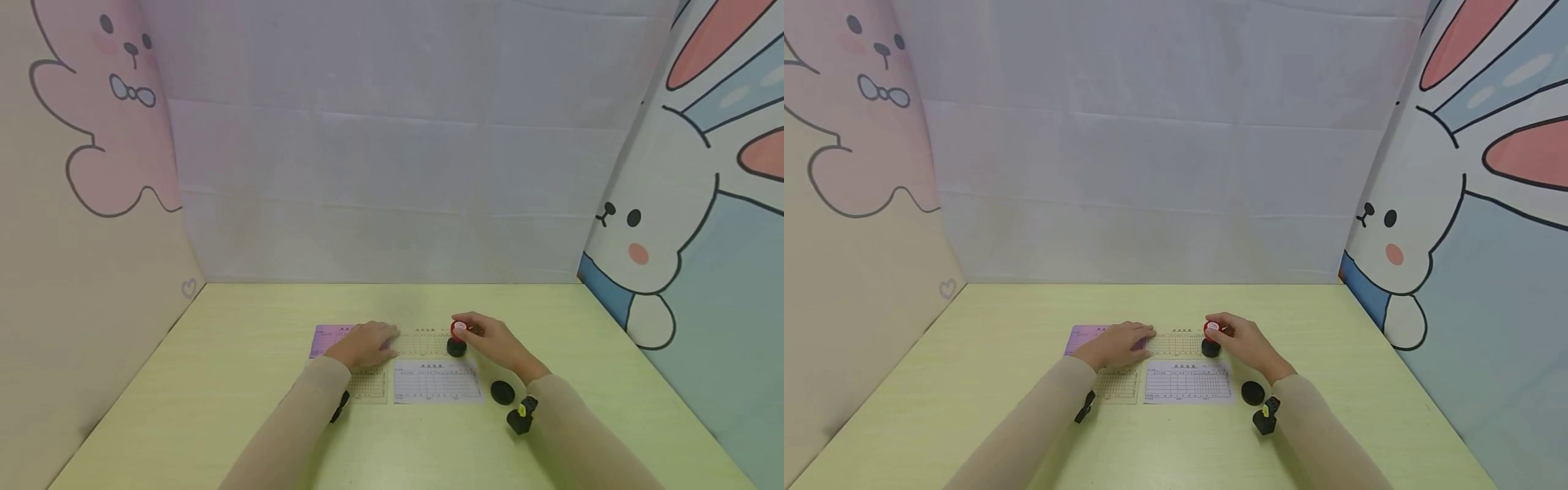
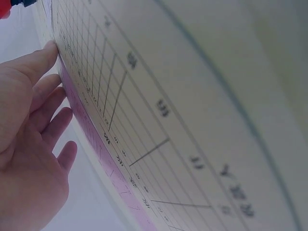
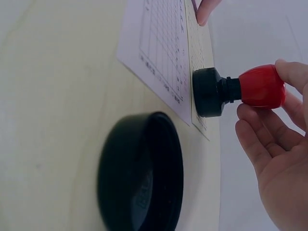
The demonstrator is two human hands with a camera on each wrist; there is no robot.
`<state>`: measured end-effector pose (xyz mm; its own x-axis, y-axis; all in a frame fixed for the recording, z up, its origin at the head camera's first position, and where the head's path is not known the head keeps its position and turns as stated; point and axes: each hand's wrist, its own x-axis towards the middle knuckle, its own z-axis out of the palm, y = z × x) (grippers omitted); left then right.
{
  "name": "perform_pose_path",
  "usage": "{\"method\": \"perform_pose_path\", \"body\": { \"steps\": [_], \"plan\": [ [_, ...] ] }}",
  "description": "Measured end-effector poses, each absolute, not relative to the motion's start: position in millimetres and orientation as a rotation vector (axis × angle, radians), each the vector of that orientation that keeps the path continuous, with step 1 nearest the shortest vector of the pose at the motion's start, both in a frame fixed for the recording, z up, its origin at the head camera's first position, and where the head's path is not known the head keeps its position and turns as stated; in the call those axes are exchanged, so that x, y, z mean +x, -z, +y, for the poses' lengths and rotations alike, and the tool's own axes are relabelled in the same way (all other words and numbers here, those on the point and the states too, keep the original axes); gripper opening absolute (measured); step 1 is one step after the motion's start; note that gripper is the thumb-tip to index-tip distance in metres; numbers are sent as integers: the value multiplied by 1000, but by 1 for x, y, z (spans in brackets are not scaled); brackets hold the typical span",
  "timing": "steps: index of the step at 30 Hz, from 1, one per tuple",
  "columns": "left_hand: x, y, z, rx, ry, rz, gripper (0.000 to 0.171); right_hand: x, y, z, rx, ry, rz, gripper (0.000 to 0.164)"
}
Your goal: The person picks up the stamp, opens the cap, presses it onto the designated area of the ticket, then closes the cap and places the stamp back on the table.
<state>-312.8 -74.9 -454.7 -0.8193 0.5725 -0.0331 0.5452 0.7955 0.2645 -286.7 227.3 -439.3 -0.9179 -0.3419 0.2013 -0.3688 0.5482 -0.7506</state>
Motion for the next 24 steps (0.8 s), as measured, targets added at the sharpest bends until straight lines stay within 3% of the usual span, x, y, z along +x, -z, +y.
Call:
{"method": "perform_pose_path", "body": {
  "steps": [24],
  "plan": [
    [-314,455,-76,919,-390,2856,54,-287,452,228,526,-1434,-2704,46]
  ]
}}
